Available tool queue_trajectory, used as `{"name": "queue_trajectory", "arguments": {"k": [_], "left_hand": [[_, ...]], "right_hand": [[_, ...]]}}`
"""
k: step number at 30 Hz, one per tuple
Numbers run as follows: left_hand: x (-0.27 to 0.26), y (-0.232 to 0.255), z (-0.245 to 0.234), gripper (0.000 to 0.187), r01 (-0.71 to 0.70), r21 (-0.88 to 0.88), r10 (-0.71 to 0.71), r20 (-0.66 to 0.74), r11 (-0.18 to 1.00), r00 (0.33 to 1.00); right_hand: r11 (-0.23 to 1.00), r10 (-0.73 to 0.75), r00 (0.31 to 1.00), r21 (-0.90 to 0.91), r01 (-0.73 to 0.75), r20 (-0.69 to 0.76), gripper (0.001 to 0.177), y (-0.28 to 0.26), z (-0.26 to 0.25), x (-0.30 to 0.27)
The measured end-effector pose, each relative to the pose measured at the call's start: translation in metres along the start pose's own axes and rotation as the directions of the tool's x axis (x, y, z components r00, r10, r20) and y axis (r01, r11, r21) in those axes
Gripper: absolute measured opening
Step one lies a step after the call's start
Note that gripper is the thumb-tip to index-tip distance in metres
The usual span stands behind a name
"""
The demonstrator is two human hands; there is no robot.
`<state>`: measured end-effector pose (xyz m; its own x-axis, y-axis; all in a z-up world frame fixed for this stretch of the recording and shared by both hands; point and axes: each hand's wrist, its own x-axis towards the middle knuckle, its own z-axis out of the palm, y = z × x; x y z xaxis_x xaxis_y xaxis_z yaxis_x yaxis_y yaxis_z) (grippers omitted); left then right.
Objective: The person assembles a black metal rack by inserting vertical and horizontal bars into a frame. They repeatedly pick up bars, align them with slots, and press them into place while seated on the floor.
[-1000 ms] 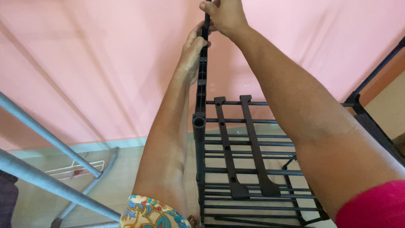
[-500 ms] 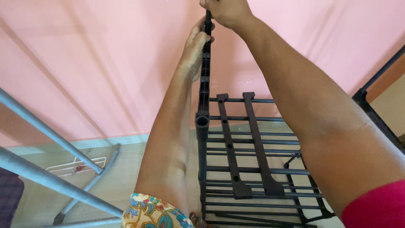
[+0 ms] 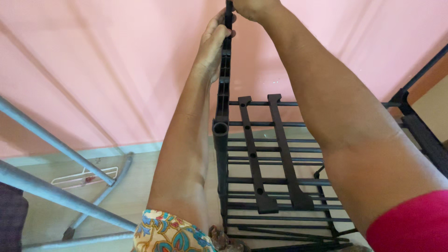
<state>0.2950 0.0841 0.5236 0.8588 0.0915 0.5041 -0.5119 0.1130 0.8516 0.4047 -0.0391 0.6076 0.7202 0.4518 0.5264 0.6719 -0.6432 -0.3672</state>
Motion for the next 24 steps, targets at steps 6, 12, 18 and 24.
{"name": "queue_trajectory", "arguments": {"k": [6,12,18,24], "left_hand": [[0.001,0.002,0.000,0.065,-0.003,-0.037,0.003,-0.025,0.999,1.000],[-0.001,-0.001,-0.002,0.064,-0.016,-0.037,0.015,-0.035,0.999,0.999],[-0.001,-0.004,0.000,0.063,0.032,-0.108,-0.038,-0.060,0.994,0.997],[-0.003,-0.008,0.000,0.065,0.014,-0.186,-0.021,-0.031,0.982,0.999]], "right_hand": [[0.979,0.005,0.982,0.203,0.034,-0.191,0.030,-0.031,0.001,-0.019],[0.946,-0.073,0.985,0.302,0.118,-0.159,0.027,-0.030,-0.010,-0.022],[0.602,0.172,0.967,0.797,0.050,-0.191,0.023,-0.035,0.031,0.017],[0.323,0.215,0.976,0.946,-0.030,-0.042,0.032,0.019,0.077,0.070]]}}
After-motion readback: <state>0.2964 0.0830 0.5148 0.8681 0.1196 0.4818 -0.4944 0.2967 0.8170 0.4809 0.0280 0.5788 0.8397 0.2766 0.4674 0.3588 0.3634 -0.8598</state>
